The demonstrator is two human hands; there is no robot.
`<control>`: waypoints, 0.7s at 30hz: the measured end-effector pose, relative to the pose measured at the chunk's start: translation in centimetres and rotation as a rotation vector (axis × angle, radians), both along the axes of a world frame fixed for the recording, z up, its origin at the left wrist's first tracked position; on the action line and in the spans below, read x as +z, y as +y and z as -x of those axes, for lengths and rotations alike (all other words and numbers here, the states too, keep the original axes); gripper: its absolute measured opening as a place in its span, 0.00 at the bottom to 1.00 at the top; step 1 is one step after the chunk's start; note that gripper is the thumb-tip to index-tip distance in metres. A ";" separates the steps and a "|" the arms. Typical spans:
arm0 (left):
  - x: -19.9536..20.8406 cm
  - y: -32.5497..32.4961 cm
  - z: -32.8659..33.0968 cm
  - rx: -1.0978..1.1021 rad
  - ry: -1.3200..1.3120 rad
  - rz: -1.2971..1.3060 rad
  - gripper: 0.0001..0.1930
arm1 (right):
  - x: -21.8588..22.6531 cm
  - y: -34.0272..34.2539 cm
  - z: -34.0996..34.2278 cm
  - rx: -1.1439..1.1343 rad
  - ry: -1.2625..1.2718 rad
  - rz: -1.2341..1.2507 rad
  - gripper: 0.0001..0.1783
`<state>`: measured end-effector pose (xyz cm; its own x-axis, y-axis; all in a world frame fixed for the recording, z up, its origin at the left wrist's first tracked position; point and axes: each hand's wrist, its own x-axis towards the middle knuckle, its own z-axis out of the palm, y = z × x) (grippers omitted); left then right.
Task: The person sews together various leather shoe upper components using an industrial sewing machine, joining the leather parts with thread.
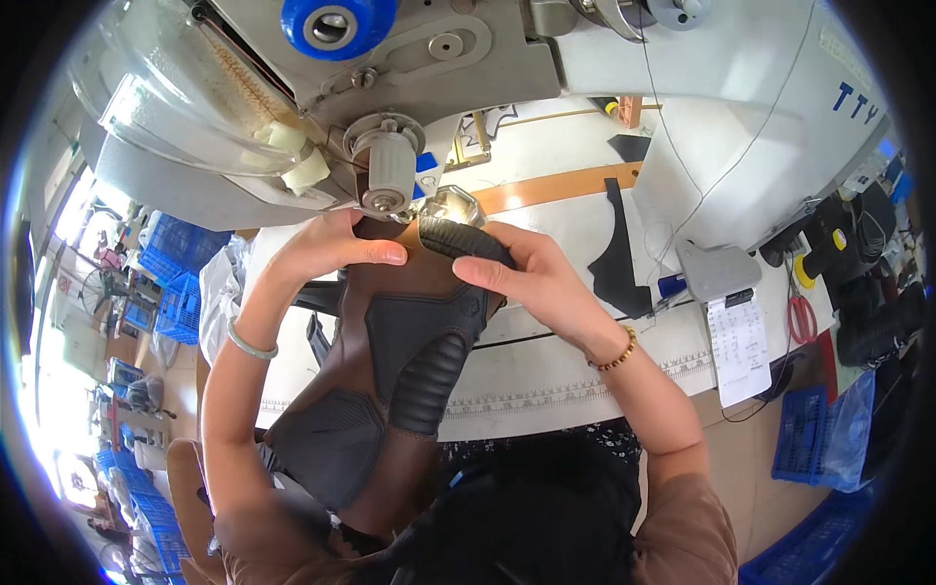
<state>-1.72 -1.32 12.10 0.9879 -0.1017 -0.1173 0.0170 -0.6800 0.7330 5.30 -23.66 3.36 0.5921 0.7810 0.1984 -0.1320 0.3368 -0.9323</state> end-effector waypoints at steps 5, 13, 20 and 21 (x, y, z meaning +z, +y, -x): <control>-0.3 0.2 -0.1 0.042 0.008 -0.027 0.45 | 1.5 -0.5 1.2 -0.108 -0.049 -0.030 0.17; -2.0 1.5 -0.6 -0.070 -0.024 0.067 0.41 | 0.1 0.3 1.3 -0.194 -0.138 -0.156 0.14; -1.5 1.4 -0.8 0.002 0.137 0.130 0.33 | -0.1 0.9 0.3 -0.247 -0.081 -0.088 0.16; -1.7 1.6 -0.8 0.003 0.149 0.179 0.31 | 0.1 1.0 0.1 -0.226 -0.048 -0.091 0.16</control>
<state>-0.94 0.31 10.38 0.9614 -0.1310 -0.2420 0.1358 -0.5393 0.8311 5.24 -22.67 3.48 0.7380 0.6075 0.2937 -0.0003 0.4356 -0.9001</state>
